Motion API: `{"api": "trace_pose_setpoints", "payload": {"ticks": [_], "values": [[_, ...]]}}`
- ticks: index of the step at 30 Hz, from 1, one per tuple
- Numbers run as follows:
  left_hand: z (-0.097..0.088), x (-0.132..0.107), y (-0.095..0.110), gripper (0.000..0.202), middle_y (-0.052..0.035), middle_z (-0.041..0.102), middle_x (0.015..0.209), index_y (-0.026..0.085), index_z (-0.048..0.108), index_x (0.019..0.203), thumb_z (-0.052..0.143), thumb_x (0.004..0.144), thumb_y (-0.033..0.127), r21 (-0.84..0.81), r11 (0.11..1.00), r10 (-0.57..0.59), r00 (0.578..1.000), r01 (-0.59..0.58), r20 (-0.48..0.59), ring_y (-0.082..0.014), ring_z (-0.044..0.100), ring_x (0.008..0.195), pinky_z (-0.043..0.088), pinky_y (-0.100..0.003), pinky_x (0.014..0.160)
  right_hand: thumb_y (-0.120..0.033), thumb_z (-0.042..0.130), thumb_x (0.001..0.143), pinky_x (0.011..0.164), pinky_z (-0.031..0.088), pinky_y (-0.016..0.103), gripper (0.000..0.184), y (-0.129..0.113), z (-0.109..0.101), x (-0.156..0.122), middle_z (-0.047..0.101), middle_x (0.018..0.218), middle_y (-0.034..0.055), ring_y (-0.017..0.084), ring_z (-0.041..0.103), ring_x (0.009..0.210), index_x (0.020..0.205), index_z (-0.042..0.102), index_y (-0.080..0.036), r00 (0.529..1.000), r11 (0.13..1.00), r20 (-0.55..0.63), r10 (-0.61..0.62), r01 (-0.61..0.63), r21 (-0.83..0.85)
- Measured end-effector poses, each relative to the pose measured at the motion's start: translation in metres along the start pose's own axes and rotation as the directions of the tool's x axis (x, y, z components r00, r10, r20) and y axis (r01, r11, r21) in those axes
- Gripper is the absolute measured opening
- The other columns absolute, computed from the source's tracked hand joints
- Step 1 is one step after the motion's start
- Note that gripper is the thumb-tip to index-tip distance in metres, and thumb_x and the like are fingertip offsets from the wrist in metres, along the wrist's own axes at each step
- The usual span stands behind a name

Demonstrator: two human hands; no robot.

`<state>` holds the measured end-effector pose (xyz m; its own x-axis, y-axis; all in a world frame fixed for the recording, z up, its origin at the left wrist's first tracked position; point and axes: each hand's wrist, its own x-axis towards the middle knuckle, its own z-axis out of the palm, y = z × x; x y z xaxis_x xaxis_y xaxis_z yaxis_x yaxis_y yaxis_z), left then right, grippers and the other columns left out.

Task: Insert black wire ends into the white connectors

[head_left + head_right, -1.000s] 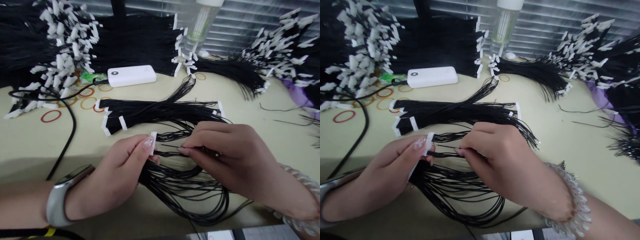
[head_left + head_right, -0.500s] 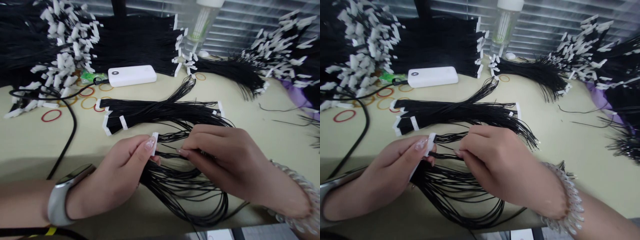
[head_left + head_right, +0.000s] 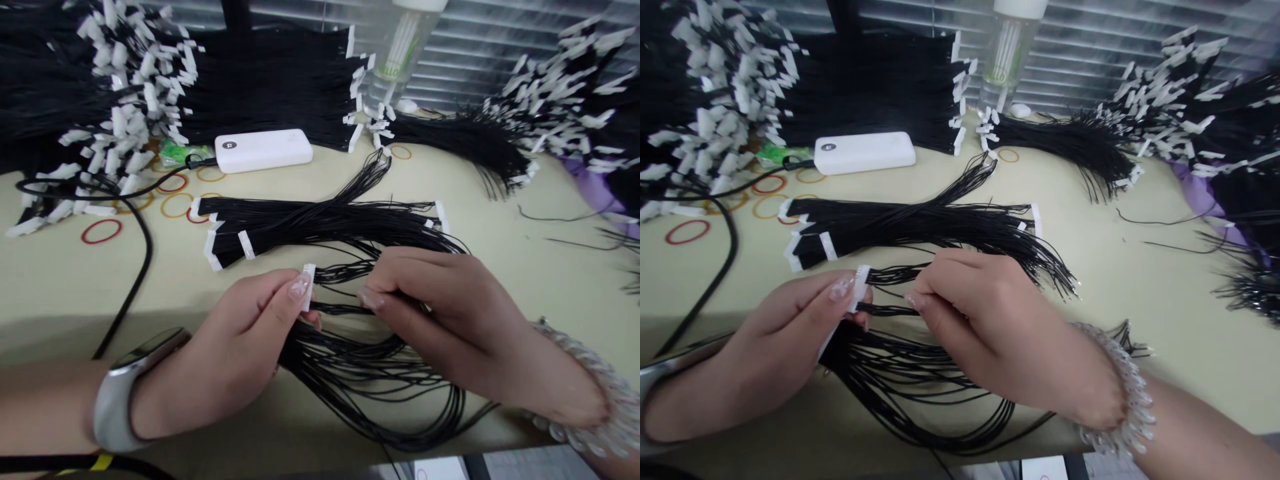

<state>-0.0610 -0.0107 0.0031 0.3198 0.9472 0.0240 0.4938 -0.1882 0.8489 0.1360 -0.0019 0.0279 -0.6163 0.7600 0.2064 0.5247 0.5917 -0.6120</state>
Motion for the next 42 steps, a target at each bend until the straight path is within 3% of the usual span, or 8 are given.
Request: {"api": "trace_pose_setpoints", "payload": {"ticks": [19,28,35,42], "values": [[0.001,0.002,-0.003,0.029,0.006,0.043,0.053,0.02,0.046,0.06,0.036,0.087,0.022,-0.044,0.999,0.006,1.0,-0.005,0.018,-0.0078,0.035,0.049,0.035,-0.015,0.045,-0.016,0.045,0.085,0.057,0.036,0.015,0.017,-0.001,0.003,0.001,0.046,0.062,-0.0046,0.003,0.041,0.058,0.069,0.051,-0.016,0.989,0.973,-0.022,0.145,-0.138,0.187],[0.001,0.002,-0.003,0.03,0.0071,0.044,0.054,0.019,0.045,0.06,0.035,0.088,0.023,-0.012,0.999,0.033,0.999,-0.033,0.007,-0.0064,0.038,0.049,0.034,-0.013,0.046,-0.013,0.044,0.085,0.059,0.033,0.018,0.013,0.005,0.01,-0.001,0.048,0.069,-0.0015,0.006,0.043,0.064,0.074,0.05,-0.015,0.998,0.994,-0.013,0.053,-0.054,-0.096],[0.001,0.001,-0.004,0.03,0.0068,0.046,0.056,0.019,0.045,0.062,0.033,0.089,0.024,-0.008,0.999,0.042,0.998,-0.041,0.046,-0.0068,0.039,0.051,0.035,-0.014,0.047,-0.019,0.042,0.086,0.057,0.032,0.022,0.014,0.004,0.015,-0.004,0.051,0.07,0.0009,0.009,0.044,0.063,0.081,0.055,-0.015,0.997,0.977,-0.03,-0.076,0.068,-0.201],[0.001,-0.001,-0.003,0.03,0.006,0.045,0.055,0.019,0.044,0.061,0.033,0.089,0.023,0.021,0.998,0.06,0.996,-0.062,0.065,-0.008,0.036,0.05,0.032,-0.018,0.046,-0.017,0.039,0.085,0.051,0.023,0.025,0.022,0.005,0.017,-0.004,0.04,0.058,-0.0011,0.009,0.03,0.053,0.065,0.049,-0.015,0.993,0.906,-0.002,-0.118,0.106,-0.41]]}}
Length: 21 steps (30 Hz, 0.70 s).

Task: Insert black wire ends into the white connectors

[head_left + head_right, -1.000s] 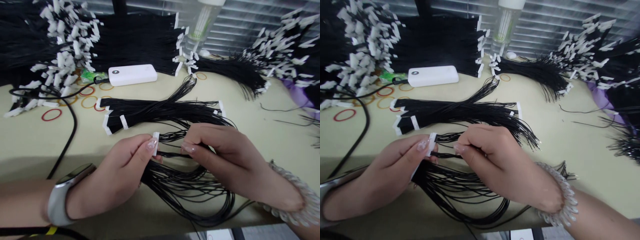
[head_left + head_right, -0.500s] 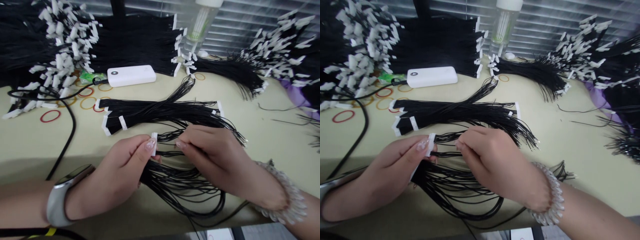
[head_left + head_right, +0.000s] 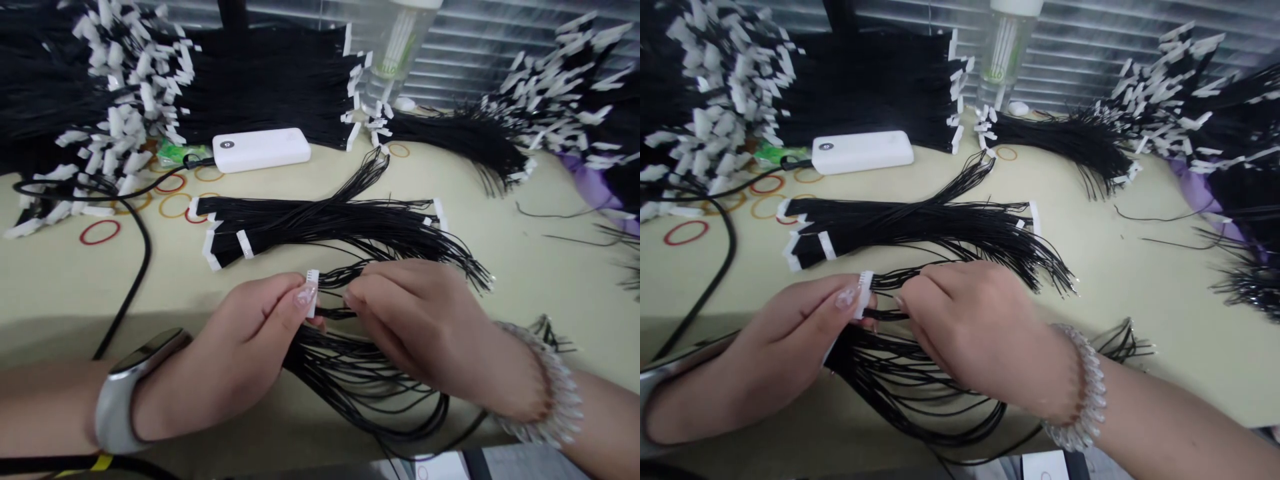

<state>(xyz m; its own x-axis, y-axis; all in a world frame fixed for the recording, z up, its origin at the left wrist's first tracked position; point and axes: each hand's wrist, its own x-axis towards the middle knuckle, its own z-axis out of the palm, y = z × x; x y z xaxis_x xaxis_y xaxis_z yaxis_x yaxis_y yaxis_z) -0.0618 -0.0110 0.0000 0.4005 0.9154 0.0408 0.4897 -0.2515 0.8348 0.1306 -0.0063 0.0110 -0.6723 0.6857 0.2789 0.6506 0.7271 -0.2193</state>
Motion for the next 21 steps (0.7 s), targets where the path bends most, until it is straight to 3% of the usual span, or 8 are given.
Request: {"api": "trace_pose_setpoints", "payload": {"ticks": [7,14,21], "values": [[0.0,0.0,0.002,0.029,0.0065,0.044,0.055,0.019,0.043,0.061,0.033,0.088,0.022,0.047,0.999,0.015,0.999,-0.017,0.036,-0.0073,0.036,0.048,0.032,-0.017,0.045,-0.015,0.038,0.084,0.051,0.021,0.025,0.019,-0.003,0.004,0.001,0.04,0.06,-0.0019,0.009,0.029,0.055,0.068,0.047,-0.016,1.0,0.999,0.015,-0.001,0.0,0.051],[0.001,0.0,0.002,0.027,0.0058,0.051,0.06,0.02,0.048,0.066,0.034,0.089,0.024,0.017,1.0,-0.026,0.994,0.024,0.107,-0.0078,0.044,0.053,0.037,-0.018,0.05,-0.01,0.037,0.08,0.051,0.02,0.026,0.015,-0.005,0.007,0.002,0.041,0.063,-0.0016,0.01,0.028,0.055,0.07,0.047,-0.016,0.998,0.996,0.052,-0.034,0.029,0.08],[-0.001,0.001,0.003,0.031,0.0051,0.05,0.056,0.019,0.049,0.062,0.035,0.088,0.025,-0.012,1.0,-0.016,1.0,0.016,0.024,-0.0083,0.042,0.051,0.036,-0.018,0.049,-0.013,0.046,0.083,0.058,0.033,0.02,0.011,0.013,-0.009,0.002,0.053,0.07,-0.003,0.007,0.046,0.063,0.078,0.054,-0.018,0.992,0.983,0.12,0.033,-0.054,0.174]]}}
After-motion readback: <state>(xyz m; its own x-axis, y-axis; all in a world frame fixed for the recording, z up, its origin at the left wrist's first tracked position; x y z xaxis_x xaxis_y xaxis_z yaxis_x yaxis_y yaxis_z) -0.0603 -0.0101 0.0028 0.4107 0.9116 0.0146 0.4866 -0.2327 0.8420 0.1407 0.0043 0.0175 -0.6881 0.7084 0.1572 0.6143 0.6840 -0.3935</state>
